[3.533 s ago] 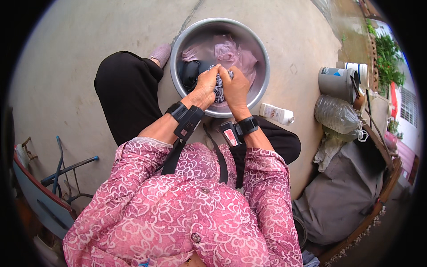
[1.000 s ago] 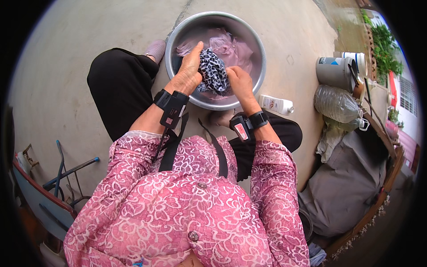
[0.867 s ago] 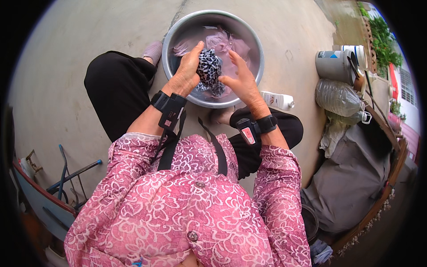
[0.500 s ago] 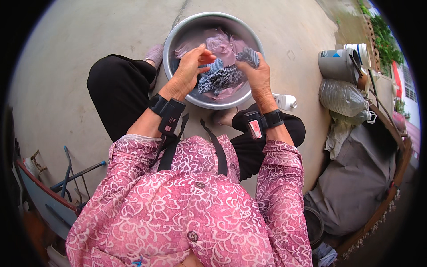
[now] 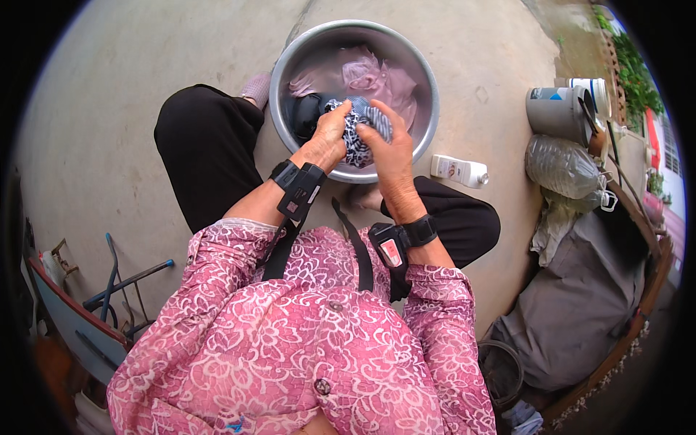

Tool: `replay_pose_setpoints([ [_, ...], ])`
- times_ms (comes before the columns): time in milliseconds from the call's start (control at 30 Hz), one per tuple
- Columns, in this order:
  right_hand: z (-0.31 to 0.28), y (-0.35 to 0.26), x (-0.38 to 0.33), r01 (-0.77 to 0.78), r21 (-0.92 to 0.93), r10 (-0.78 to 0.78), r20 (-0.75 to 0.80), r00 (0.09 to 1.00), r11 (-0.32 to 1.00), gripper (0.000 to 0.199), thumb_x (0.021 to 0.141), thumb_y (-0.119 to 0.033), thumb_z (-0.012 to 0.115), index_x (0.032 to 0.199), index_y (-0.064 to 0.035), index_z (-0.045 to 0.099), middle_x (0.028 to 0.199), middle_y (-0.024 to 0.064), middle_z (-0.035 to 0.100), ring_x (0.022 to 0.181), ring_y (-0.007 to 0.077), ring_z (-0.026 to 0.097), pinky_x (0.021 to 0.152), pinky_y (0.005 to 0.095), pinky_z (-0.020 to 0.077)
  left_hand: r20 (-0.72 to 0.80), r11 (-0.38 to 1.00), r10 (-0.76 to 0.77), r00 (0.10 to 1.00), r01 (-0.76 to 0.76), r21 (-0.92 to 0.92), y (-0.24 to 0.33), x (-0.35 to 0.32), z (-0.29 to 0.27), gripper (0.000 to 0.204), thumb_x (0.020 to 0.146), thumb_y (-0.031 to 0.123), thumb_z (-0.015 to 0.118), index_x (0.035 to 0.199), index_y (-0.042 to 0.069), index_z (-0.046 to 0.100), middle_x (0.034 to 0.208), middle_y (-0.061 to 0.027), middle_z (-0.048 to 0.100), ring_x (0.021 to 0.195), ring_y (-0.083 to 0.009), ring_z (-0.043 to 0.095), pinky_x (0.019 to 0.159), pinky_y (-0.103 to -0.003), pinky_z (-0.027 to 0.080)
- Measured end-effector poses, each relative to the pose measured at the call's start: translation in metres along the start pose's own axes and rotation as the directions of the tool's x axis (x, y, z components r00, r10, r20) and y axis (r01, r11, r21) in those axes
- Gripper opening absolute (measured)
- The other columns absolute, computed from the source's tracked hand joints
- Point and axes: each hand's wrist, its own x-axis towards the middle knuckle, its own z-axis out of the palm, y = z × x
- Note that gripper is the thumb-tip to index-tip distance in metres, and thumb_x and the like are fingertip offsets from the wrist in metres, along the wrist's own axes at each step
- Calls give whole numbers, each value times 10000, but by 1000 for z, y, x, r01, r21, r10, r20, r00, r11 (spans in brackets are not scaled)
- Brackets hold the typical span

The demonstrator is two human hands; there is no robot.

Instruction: The person wrings and rubs a small striped garment by hand over a basin of water, then sets it aside and picks up another garment to continue washing.

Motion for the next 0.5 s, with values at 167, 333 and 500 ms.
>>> replay_pose_setpoints([
  [167, 29, 19, 4, 429, -529, -480, 47, 876, 732, 239, 808, -227, 650, 886, -16, 572, 820, 103, 579, 741, 161, 560, 670, 275, 437, 156, 995, -96, 983, 91, 34, -3, 0, -13, 300, 928, 318, 431, 919, 48, 561, 828, -63, 597, 692, -193, 586, 611, -337, 506],
  [333, 27, 12, 54, 320, -719, -411, 52, 910, 617, 276, 807, -285, 640, 807, -13, 590, 754, 144, 606, 627, 181, 558, 597, 305, 437, 128, 984, -104, 986, 121, -128, 2, -14, 8, 319, 936, 308, 403, 1002, 31, 547, 943, -95, 595, 779, -204, 597, 662, -338, 510],
  [500, 39, 1, -3, 470, -501, -488, 105, 867, 726, 254, 769, -211, 688, 770, 5, 553, 711, 102, 494, 630, 257, 498, 609, 318, 415, -88, 955, 6, 996, 20, 295, 34, -22, 4, 395, 910, 437, 444, 826, 70, 561, 720, -32, 576, 626, -158, 565, 601, -313, 487],
])
